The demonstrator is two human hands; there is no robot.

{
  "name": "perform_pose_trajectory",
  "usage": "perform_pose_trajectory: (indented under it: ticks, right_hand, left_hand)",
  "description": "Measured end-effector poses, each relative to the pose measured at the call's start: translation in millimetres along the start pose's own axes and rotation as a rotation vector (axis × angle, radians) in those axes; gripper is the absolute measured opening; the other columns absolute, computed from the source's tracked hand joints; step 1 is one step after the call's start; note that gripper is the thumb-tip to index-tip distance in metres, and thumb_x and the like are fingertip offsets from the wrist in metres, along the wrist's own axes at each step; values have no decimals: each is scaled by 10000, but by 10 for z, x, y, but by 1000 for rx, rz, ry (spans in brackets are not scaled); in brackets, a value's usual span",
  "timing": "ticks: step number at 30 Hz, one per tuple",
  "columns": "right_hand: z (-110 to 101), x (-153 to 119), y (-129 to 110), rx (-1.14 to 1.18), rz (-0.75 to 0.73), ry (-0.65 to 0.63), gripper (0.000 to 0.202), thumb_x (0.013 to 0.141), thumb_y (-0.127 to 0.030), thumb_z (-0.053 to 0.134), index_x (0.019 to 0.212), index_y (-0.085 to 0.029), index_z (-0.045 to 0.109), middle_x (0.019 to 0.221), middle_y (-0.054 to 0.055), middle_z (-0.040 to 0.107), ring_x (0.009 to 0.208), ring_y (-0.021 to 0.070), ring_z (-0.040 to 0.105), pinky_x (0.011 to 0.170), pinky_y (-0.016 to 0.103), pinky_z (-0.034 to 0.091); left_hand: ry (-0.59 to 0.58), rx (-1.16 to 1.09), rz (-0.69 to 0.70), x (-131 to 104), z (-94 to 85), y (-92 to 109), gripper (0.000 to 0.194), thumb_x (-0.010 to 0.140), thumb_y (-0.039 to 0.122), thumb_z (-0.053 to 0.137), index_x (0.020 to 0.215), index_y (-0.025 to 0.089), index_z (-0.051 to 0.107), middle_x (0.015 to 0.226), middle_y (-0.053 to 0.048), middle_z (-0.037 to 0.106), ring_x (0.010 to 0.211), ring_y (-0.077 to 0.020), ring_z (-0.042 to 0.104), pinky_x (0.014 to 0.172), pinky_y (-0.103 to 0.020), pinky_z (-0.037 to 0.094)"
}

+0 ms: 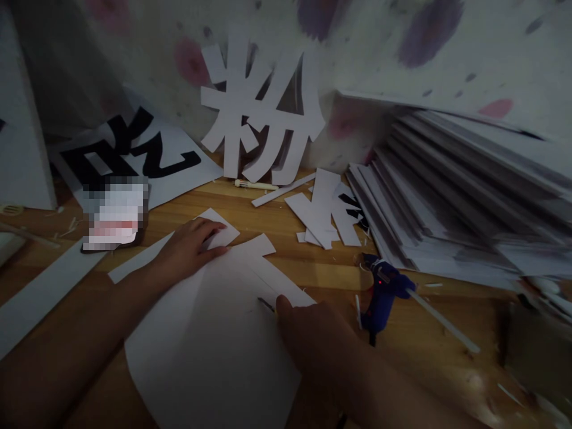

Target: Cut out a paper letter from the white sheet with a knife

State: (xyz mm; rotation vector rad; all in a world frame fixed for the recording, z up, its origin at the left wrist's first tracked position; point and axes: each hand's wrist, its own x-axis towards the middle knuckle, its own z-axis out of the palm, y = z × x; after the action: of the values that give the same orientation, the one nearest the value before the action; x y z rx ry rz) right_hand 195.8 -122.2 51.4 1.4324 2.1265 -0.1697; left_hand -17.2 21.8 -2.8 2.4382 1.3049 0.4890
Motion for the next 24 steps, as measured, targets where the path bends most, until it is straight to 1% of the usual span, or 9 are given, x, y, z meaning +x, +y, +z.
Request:
perform_pose_trajectory:
  ticks: [5,10,12,15,18,21,24]
  right_hand:
    - [-22,-28,-5,19,-5,-58,469,711,-67,524,1175,-108,474,662,74,675,517,241,643,372,259,306]
    - [-103,-44,-41,6,87,-189,501,770,-61,458,1266,-127,419,671,94,680,545,242,652,411,260,372]
    - [-124,-51,-51,17,92,-219,499,767,-42,439,1257,-135,435,694,105,686,558,249,656,417,262,394]
    - [-105,-72,-45,15,72,-210,525,720,-26,472,1235,-132,458,722,113,690,545,263,653,428,293,426]
    - [-32,-90,-19,14,43,-178,551,702,-40,498,1245,-113,447,737,122,689,548,275,651,427,312,434]
    - [49,-101,5,-7,39,-164,588,681,-36,508,1260,-105,431,732,131,687,561,281,654,427,306,427]
    - [91,-112,11,-19,55,-164,565,689,-59,512,1247,-113,442,704,128,683,575,284,657,425,294,421]
  left_hand:
    - [-4,-8,5,-1,-9,7,412,811,471,518,1136,218,507,1101,-58,547,1015,-234,497,866,-377,382]
    - [-7,-13,-2,-1,-27,25,412,802,458,541,1133,213,513,1099,-57,548,1009,-229,501,872,-372,380]
    - [-9,-8,-3,0,-26,27,410,802,454,543,1134,215,514,1099,-56,549,1011,-229,500,875,-374,378]
    - [-5,-5,-7,-1,-22,23,408,801,448,547,1135,215,515,1098,-57,549,1014,-232,497,874,-375,379]
    - [-1,-10,-2,-1,-19,15,412,799,448,550,1132,208,517,1096,-61,549,1003,-227,501,872,-369,383]
    - [-2,-6,5,2,-18,9,400,801,441,550,1127,211,519,1091,-60,550,995,-224,505,871,-367,383]
    - [-2,-2,-6,6,-18,10,400,799,441,553,1127,216,520,1079,-58,552,984,-221,507,865,-362,387]
